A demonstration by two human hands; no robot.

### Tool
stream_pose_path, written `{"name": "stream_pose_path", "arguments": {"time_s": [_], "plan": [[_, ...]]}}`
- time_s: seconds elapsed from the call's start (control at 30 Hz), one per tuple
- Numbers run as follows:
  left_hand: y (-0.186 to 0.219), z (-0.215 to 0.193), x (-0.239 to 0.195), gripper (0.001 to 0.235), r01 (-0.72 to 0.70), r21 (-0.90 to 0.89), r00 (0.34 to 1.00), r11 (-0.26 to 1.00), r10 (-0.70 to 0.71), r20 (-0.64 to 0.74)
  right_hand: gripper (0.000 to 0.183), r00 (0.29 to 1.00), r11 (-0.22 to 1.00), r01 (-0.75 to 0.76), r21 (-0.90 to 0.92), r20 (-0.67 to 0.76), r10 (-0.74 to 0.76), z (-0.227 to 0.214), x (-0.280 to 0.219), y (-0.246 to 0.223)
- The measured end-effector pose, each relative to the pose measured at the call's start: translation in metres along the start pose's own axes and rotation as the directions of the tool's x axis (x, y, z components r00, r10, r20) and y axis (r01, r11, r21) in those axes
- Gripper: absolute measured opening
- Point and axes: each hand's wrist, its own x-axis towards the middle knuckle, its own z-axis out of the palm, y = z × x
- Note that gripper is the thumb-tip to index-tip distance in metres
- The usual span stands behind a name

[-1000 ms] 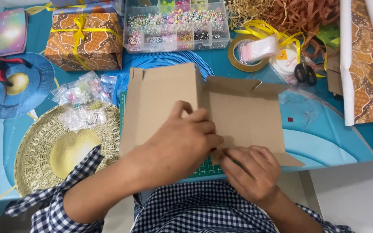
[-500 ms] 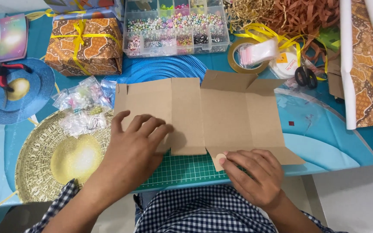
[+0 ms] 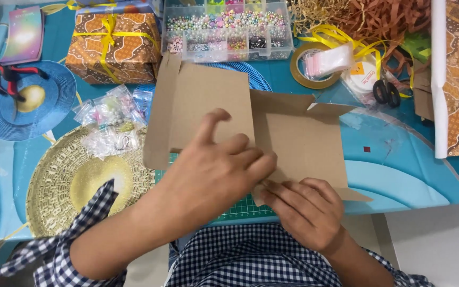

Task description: The person assembles a flat cardboard box by folding its sides and tucking the flaps into slots to form a rectangular container. The hands fold the side panels, secure the bottom flaps, and then fold and tuck the top flaps to close the box.

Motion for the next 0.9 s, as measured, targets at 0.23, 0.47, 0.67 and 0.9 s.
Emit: {"name": "stream_pose_path", "arguments": {"time_s": [0.23, 0.47, 0.67, 0.9], "plan": [[0.007, 0.028, 0.026, 0.021, -0.114, 0.053, 0.992, 0.992, 0.112, 0.052, 0.006, 0.993, 0.994, -0.104, 0.028, -0.044, 0.106, 0.008, -0.012, 0.005], [0.007, 0.046, 0.035, 0.024, -0.109, 0.025, 0.981, 0.994, 0.103, 0.162, 0.009, 0.983, 0.984, -0.171, -0.043, -0.070, 0.168, 0.012, -0.011, 0.004], [0.008, 0.052, 0.038, 0.014, -0.037, -0.061, 0.937, 0.997, 0.056, 0.343, 0.008, 0.978, 0.970, -0.191, -0.153, -0.117, 0.174, 0.015, -0.013, -0.001], [0.008, 0.051, 0.041, 0.006, 0.013, -0.061, 0.884, 0.998, 0.017, 0.467, 0.009, 0.977, 0.971, -0.181, -0.157, -0.146, 0.158, 0.017, -0.010, -0.003]]}}
